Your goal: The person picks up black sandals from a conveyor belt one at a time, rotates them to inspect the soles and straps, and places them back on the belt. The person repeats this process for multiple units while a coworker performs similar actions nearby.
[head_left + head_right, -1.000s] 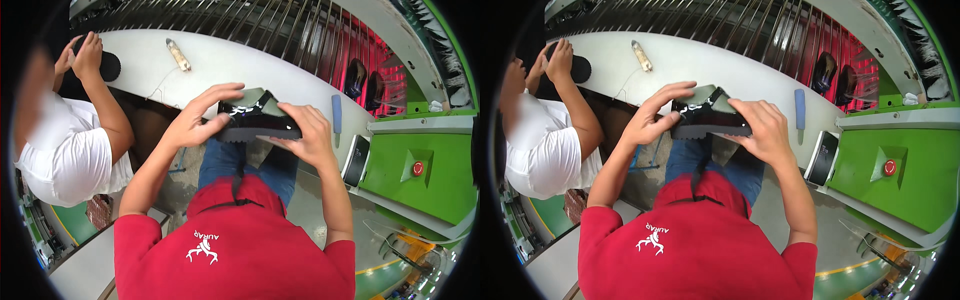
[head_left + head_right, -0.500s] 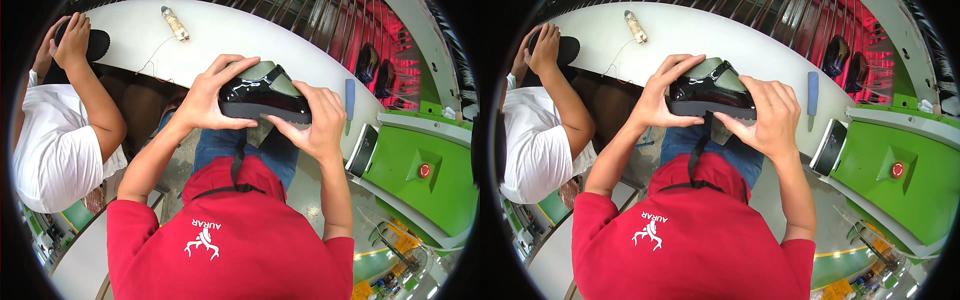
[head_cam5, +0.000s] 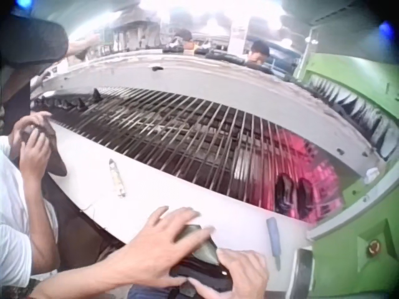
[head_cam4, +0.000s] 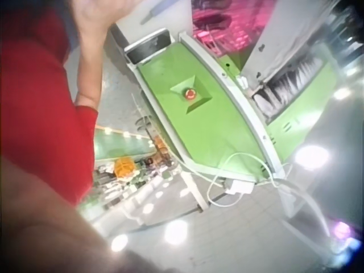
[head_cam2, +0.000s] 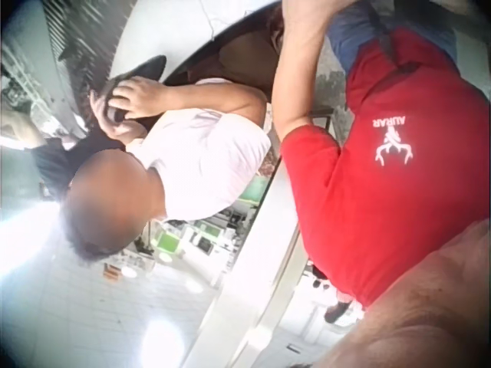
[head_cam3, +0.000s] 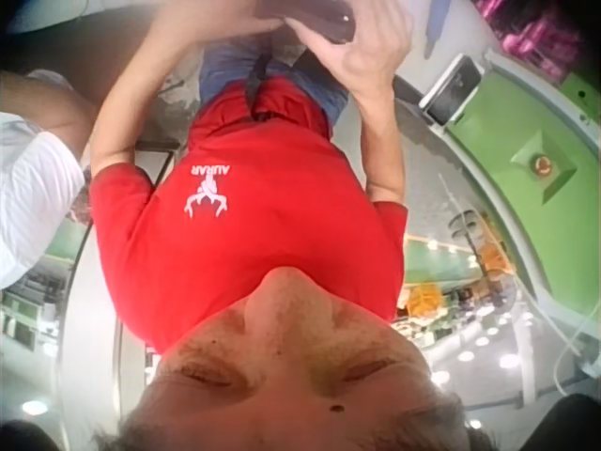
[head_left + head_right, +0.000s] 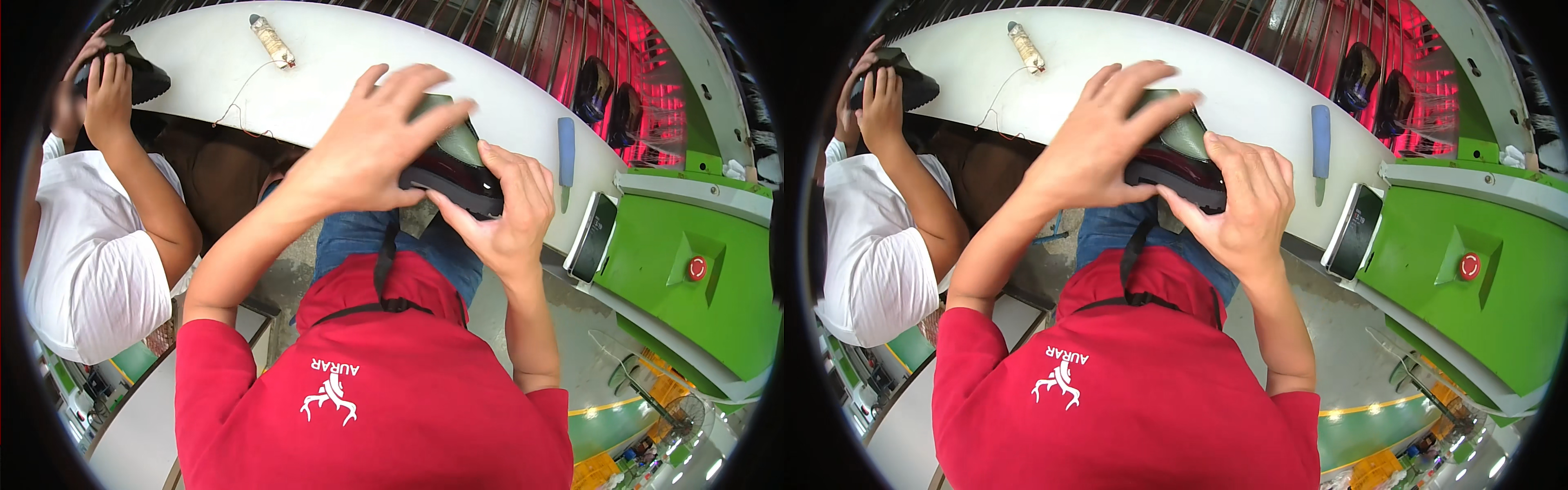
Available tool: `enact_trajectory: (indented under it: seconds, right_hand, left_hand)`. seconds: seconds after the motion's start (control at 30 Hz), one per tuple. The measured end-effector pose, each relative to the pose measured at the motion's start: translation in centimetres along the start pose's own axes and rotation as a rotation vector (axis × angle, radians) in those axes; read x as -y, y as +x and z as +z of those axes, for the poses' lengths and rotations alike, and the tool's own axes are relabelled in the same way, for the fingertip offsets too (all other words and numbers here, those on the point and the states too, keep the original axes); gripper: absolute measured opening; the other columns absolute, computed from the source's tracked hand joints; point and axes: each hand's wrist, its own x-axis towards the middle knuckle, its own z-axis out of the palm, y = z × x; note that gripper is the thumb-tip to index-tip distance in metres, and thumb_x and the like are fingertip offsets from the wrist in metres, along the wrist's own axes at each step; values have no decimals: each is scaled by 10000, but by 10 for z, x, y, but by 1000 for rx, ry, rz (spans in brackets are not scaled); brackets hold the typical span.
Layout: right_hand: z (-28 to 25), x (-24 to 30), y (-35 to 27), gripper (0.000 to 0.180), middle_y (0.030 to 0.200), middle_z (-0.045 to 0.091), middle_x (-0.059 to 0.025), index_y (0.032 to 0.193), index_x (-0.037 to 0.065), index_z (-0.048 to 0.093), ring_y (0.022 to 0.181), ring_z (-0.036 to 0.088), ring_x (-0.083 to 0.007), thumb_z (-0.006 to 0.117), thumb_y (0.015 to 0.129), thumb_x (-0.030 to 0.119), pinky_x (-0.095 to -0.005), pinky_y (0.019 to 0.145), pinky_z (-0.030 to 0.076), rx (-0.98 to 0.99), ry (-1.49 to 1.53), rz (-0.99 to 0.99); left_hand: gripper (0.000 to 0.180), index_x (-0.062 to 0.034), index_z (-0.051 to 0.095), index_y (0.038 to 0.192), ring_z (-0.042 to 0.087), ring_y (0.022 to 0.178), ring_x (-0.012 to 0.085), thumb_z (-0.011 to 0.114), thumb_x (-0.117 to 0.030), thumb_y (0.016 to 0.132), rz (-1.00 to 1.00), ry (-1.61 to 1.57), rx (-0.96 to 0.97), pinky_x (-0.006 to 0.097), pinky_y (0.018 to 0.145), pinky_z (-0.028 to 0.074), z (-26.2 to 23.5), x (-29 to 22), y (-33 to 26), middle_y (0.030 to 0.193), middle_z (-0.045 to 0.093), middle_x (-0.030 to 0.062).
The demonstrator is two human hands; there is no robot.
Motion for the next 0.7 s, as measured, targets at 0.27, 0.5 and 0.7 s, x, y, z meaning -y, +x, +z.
enact_trajectory:
  seconds: [0.27, 0.5, 0.7]
  right_hand:
    - [-13, -10, -9, 704, 1230, 810, -143, 1276, 22, 756, 1121, 760, -346, 1058, 663, 193, -442, 967, 623, 63, 247, 104]
    - [-16, -4, -6, 678, 1208, 805, -130, 1260, 44, 774, 1104, 750, -345, 1055, 671, 230, -454, 991, 610, 36, 266, 150]
    - [-19, -17, -25, 1488, 1726, 389, -198, 1751, 73, 306, 1513, 537, -359, 1158, 541, 230, -506, 1262, 436, -189, 1076, 326]
  left_hand:
    - [746, -147, 753, 1314, 621, 1293, 340, 976, -284, 616, 92, 15, 37, 516, 1119, 474, 25, -18, 25, 1312, 691, 70]
    - [721, -128, 753, 1271, 624, 1257, 351, 979, -284, 605, 152, -36, 54, 508, 1061, 478, 16, -14, 31, 1264, 689, 89]
    - [834, -81, 748, 1317, 690, 1163, 361, 1068, -369, 603, 86, -487, -196, 501, 1020, 571, -11, -29, 28, 1209, 718, 132]
